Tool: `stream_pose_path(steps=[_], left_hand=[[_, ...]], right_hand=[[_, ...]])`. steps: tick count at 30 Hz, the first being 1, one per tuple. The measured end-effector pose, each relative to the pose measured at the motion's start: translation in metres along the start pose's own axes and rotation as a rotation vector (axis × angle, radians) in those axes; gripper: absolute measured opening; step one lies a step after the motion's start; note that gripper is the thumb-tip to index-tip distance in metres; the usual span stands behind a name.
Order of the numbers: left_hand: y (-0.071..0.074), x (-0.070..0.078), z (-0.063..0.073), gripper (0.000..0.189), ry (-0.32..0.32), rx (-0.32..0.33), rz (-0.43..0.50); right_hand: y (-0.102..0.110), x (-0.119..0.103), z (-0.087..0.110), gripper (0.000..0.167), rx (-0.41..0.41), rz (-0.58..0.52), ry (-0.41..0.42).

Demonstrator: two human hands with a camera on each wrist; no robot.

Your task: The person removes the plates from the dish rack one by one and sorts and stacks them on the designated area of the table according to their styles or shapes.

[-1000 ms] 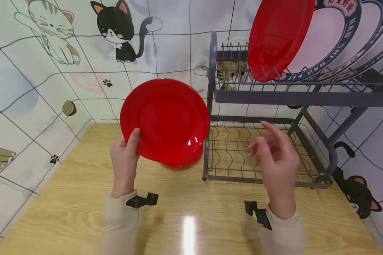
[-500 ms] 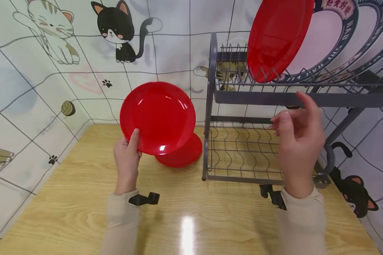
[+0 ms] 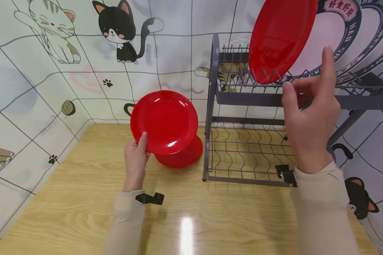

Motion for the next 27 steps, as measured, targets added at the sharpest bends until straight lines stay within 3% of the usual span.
stream_pose_path(steps=[4, 11, 27], left_hand=[[-0.006, -0.008, -0.002, 0.046, 0.023, -0.008, -0.008], [-0.020, -0.027, -0.004, 0.044, 0.092, -0.053, -0.016], [-0.043, -0.070, -0.001, 0.042, 0.163, -0.111, -0.010]], right_hand=[[-0.005, -0.003, -0.014, 0.062, -0.029, 0.052, 0.001], [-0.012, 0.002, -0.033, 0.066, -0.050, 0.155, -0.101], [-0.027, 0.008, -0.047, 0.064, -0.161, 0.332, -0.262]])
Point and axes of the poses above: each hand's wrist, its own z-axis away from the middle knuckle, its own y-axis out of the back of the hand, x = y × z, the point moved 9 cm from there along -z, towards the middle knuckle, and after that the axes turned 12 degrees about -z, right-handed, at the moved point
